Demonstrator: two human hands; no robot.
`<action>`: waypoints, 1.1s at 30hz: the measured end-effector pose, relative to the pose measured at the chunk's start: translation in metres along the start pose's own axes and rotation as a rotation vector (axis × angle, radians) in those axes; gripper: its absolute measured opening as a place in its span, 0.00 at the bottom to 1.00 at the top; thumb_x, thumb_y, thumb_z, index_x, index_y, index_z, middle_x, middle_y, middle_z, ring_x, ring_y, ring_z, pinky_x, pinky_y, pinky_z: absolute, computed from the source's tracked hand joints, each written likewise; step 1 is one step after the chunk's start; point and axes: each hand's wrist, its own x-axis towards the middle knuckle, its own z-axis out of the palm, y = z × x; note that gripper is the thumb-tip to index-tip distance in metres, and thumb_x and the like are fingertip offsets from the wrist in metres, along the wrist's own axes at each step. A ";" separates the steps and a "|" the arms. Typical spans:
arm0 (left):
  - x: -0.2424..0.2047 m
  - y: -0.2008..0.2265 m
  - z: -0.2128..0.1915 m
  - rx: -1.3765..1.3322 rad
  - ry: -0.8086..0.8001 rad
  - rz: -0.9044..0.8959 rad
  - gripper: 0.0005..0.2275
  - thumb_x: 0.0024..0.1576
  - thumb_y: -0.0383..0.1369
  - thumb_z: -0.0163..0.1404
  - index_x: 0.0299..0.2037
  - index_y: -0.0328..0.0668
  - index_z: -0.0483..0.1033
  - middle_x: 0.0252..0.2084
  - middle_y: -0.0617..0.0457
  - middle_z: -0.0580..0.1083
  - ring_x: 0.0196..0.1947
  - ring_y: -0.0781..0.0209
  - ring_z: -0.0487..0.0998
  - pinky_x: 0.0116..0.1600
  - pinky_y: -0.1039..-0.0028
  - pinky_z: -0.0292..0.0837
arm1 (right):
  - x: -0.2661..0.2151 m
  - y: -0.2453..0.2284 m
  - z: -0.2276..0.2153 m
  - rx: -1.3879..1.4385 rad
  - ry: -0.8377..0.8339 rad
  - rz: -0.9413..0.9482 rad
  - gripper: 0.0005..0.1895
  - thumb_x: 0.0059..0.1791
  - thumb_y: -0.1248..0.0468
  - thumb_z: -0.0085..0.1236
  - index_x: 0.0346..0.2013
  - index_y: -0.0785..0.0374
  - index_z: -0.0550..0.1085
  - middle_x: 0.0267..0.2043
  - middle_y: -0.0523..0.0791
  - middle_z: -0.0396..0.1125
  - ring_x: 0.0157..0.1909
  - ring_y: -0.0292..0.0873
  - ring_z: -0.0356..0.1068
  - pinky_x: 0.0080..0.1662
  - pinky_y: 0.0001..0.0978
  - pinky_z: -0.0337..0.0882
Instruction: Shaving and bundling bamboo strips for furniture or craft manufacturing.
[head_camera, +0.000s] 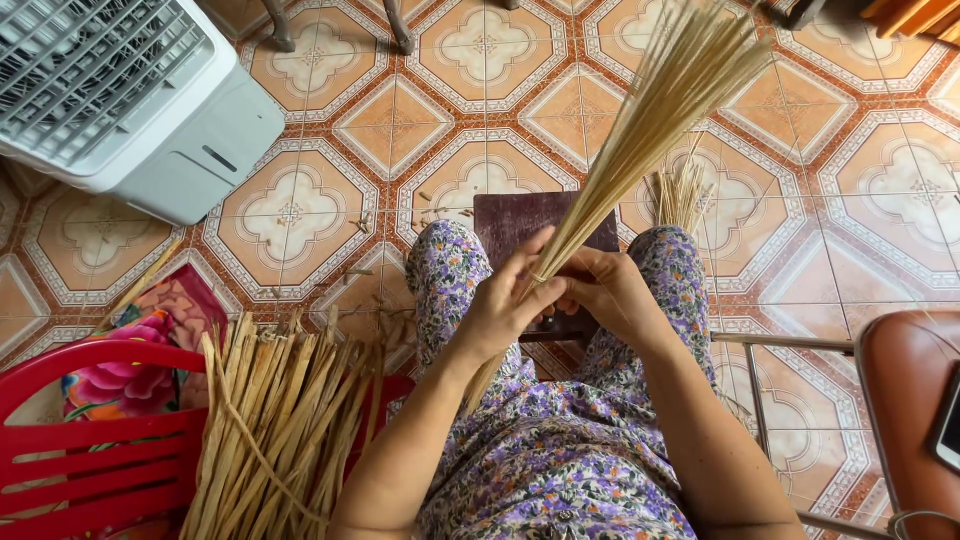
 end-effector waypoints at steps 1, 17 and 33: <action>0.005 0.003 0.002 -0.013 -0.002 -0.043 0.23 0.66 0.35 0.51 0.71 0.48 0.62 0.42 0.50 0.75 0.33 0.67 0.77 0.33 0.82 0.75 | 0.001 -0.001 0.000 -0.022 -0.011 -0.021 0.08 0.49 0.67 0.61 0.42 0.62 0.81 0.26 0.39 0.71 0.29 0.30 0.68 0.33 0.25 0.72; 0.017 0.004 0.002 -0.234 0.077 -0.019 0.10 0.64 0.34 0.52 0.50 0.37 0.75 0.42 0.53 0.76 0.40 0.65 0.79 0.48 0.75 0.82 | -0.005 -0.011 -0.020 -0.462 0.258 -0.282 0.07 0.46 0.65 0.67 0.35 0.65 0.78 0.30 0.43 0.70 0.29 0.34 0.67 0.32 0.28 0.69; 0.000 0.009 0.001 -0.235 0.220 0.056 0.09 0.63 0.27 0.51 0.51 0.31 0.73 0.45 0.51 0.76 0.39 0.66 0.79 0.47 0.78 0.77 | 0.011 0.033 0.019 0.115 0.324 -0.329 0.06 0.53 0.66 0.61 0.33 0.66 0.75 0.30 0.40 0.67 0.32 0.32 0.65 0.34 0.26 0.67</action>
